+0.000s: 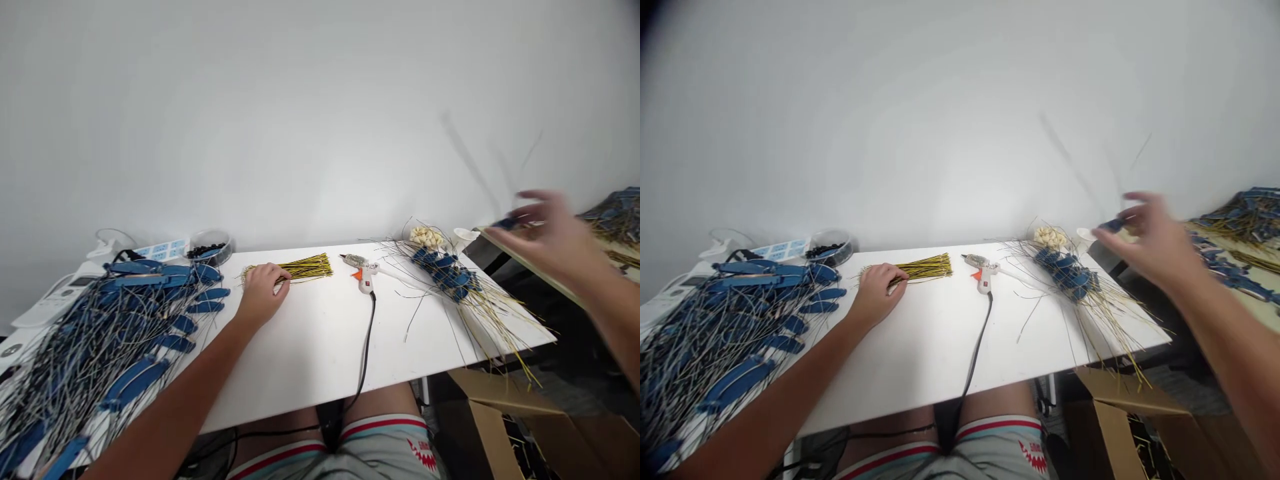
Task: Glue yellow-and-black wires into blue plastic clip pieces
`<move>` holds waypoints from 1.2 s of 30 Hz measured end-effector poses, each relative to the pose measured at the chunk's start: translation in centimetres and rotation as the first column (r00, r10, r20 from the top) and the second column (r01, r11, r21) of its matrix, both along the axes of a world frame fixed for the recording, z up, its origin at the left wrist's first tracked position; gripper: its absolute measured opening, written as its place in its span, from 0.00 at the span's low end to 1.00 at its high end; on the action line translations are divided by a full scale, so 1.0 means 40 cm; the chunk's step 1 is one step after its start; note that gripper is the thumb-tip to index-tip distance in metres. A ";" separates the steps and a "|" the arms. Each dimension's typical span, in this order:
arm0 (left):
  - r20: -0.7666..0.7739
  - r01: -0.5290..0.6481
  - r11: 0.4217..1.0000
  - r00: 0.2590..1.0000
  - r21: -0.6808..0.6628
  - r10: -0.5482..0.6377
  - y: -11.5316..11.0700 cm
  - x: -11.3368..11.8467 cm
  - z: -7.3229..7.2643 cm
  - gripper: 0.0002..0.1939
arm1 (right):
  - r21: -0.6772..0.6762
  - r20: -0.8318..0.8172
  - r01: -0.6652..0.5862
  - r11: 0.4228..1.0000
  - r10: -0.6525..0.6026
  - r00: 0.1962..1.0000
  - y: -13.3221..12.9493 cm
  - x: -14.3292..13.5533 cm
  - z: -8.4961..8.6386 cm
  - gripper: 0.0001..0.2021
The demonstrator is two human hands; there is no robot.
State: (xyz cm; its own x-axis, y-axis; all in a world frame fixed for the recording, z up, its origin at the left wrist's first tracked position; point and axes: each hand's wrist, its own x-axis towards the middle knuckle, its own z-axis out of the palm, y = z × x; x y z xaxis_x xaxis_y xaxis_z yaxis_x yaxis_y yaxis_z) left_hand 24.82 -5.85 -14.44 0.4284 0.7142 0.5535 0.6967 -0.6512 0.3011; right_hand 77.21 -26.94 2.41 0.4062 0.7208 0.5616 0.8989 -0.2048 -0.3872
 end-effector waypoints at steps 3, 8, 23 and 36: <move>-0.018 -0.013 1.000 1.000 0.013 0.013 -0.001 -0.007 0.003 0.09 | -0.154 -0.038 0.029 0.988 -0.035 0.999 0.142 0.018 -0.145 0.48; -0.018 -0.026 1.000 1.000 -0.014 0.026 0.000 -0.019 -0.002 0.09 | -0.128 0.117 0.107 0.986 -0.092 0.989 0.221 -0.006 -0.343 0.45; -0.113 -0.075 0.997 0.991 0.031 0.078 -0.046 -0.021 0.048 0.10 | 0.306 0.165 -0.563 0.767 0.540 0.825 0.303 -0.449 -0.364 0.12; -0.632 -0.406 0.911 0.725 -0.070 0.275 0.059 -0.567 0.295 0.20 | 0.360 0.002 -0.568 0.740 0.609 0.793 0.328 -0.471 -0.390 0.07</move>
